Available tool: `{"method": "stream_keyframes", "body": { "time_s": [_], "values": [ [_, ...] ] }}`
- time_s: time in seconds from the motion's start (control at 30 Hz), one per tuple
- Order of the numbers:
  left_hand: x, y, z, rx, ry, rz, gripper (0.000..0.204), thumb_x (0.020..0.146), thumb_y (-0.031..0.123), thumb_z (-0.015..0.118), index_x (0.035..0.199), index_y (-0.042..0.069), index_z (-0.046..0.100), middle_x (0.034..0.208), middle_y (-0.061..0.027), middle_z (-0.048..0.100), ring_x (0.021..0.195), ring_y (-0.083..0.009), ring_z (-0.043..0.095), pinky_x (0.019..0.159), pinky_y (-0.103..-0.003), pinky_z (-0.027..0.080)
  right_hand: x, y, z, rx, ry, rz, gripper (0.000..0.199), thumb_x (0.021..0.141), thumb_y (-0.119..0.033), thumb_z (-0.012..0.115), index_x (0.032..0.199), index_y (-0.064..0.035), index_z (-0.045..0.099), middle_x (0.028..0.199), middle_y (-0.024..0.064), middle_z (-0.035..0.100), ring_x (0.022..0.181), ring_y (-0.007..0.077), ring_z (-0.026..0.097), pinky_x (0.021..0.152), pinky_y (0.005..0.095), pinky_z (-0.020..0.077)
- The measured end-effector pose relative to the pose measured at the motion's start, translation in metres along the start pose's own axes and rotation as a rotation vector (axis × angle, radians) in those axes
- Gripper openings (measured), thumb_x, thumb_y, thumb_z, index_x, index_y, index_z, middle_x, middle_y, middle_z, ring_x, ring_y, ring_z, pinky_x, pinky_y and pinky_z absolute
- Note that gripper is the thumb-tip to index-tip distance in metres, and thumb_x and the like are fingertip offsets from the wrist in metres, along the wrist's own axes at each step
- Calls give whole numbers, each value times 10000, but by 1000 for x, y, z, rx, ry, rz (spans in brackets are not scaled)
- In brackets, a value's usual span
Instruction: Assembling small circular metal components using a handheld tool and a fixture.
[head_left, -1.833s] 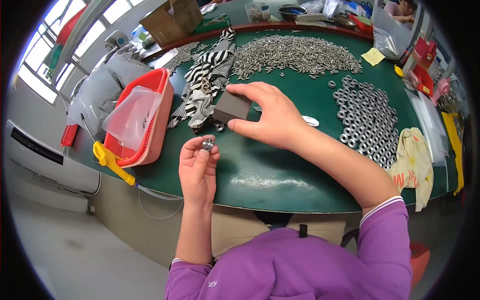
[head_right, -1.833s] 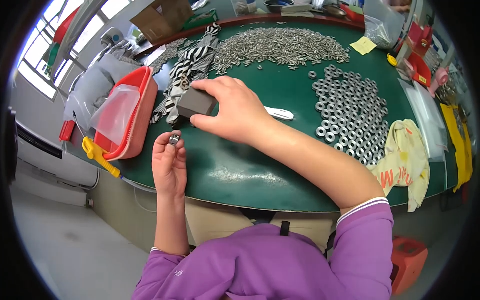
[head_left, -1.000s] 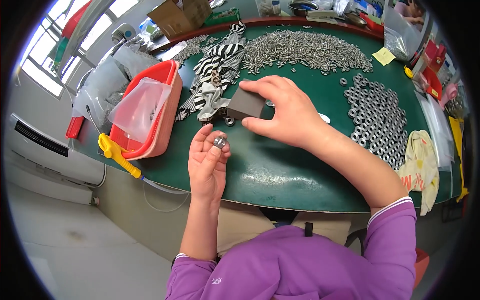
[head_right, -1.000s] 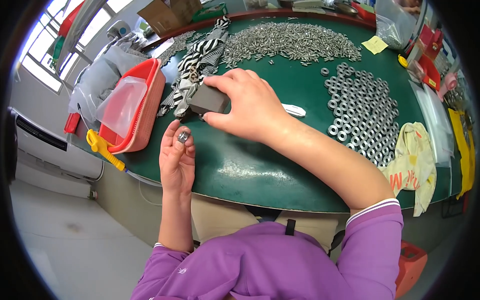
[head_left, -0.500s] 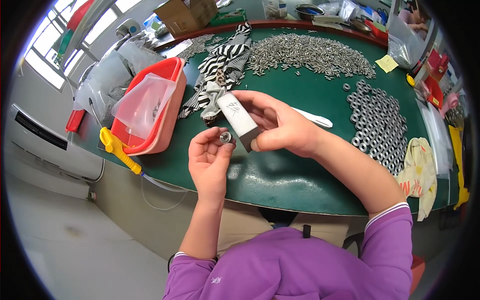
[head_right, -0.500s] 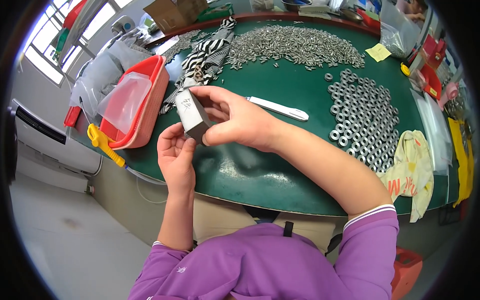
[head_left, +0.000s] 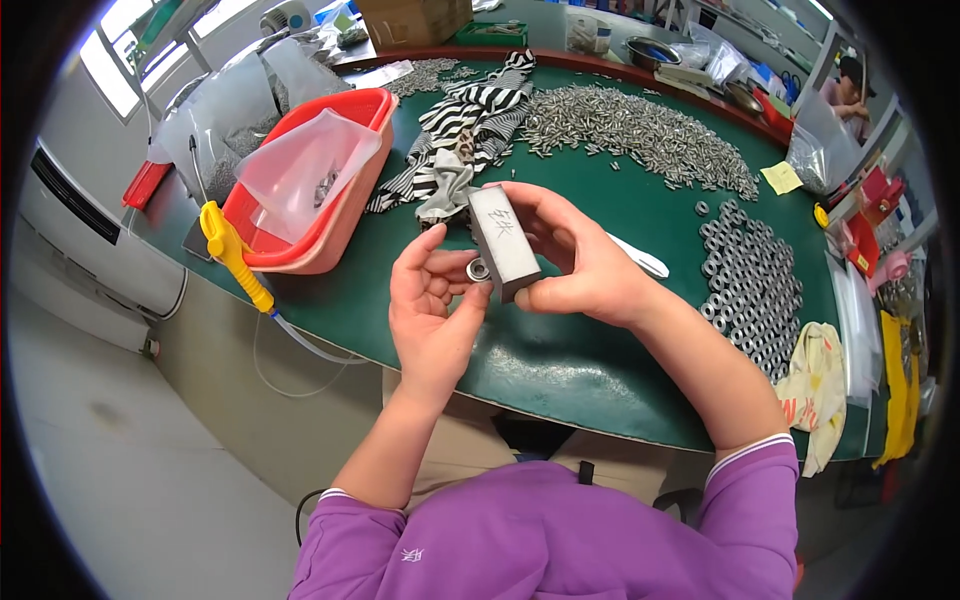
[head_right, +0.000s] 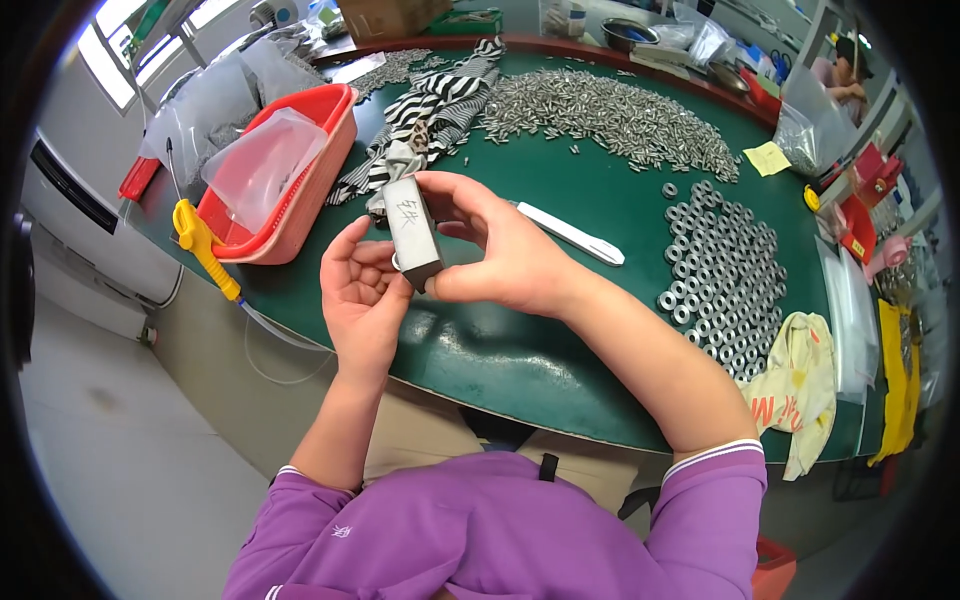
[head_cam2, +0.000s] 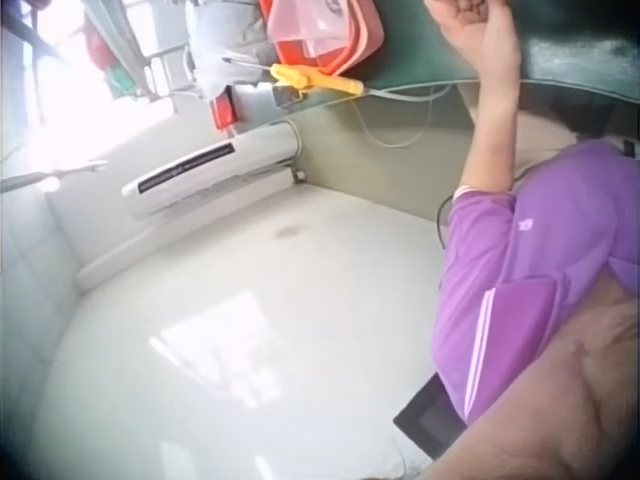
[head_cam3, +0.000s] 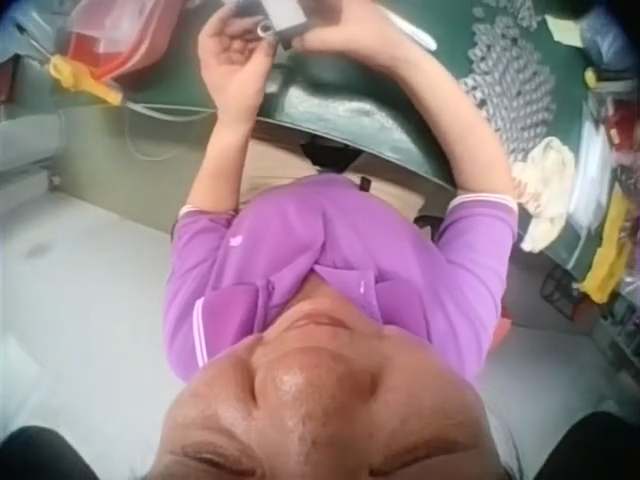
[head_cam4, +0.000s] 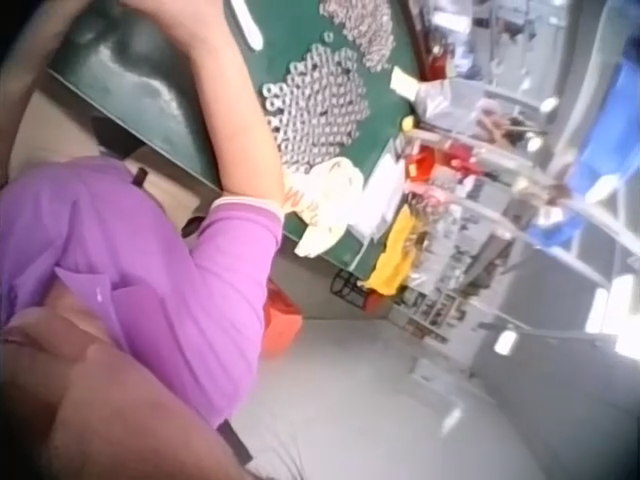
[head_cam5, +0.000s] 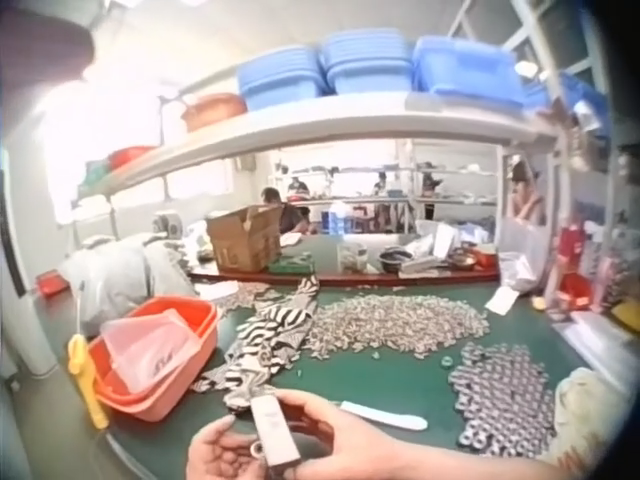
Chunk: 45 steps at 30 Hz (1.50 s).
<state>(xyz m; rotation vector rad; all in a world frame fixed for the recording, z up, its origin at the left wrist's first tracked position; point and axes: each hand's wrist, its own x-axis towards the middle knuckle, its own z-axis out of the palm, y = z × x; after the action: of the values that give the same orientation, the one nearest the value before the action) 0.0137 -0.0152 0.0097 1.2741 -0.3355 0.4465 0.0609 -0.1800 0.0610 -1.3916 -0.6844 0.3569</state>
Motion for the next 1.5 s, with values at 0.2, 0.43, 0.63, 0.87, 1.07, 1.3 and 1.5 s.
{"method": "stream_keyframes", "body": {
  "time_s": [0.2,0.43,0.63,0.87,1.07,1.3,1.5],
  "values": [
    [0,-2,0,44,-5,12,589,770,-124,577,1291,13,338,1057,-106,545,908,-133,566,783,-248,484,0,-2,-2,-35,25,26,883,582,-21,675,1374,-45,286,1342,94,401,1242,209,402,1064,370,278],
    [1,1,0,114,70,-17,605,747,-127,579,1286,11,342,1034,-109,561,877,-130,577,780,-250,483,-4,0,4,-163,-25,-32,810,586,-132,718,1318,-61,377,1283,86,456,1192,210,449,1013,383,336],
    [0,1,4,179,-6,58,616,739,-118,601,1282,12,341,986,-115,577,874,-144,593,776,-261,487,-1,-3,5,-298,82,-99,770,583,-157,694,1290,-46,407,1176,109,539,1109,219,519,967,378,395],
    [-1,4,6,166,-25,33,633,715,-128,596,1275,14,338,977,-112,576,868,-161,599,778,-275,492,2,-4,3,-317,102,-83,765,562,-174,687,1268,-32,430,1174,118,542,1087,232,536,961,372,412],
    [3,3,3,120,34,-28,641,700,-133,599,1269,5,338,978,-122,574,882,-167,597,786,-276,487,-3,-10,3,-386,-7,-76,763,583,-168,691,1289,-53,423,1211,107,514,1123,222,505,976,371,395],
    [-2,6,9,199,-34,24,627,724,-108,607,1279,8,339,980,-104,565,838,-115,560,769,-240,470,5,-3,-20,-410,418,-130,754,609,-216,745,1262,-16,426,1176,121,547,1111,210,521,953,351,394],
    [-2,1,6,279,9,85,627,709,-114,608,1269,11,355,973,-103,564,806,-120,576,727,-243,487,-1,-14,0,-391,219,71,793,633,-221,764,1296,-11,382,1193,123,516,1112,209,500,970,358,386]
  ]
}}
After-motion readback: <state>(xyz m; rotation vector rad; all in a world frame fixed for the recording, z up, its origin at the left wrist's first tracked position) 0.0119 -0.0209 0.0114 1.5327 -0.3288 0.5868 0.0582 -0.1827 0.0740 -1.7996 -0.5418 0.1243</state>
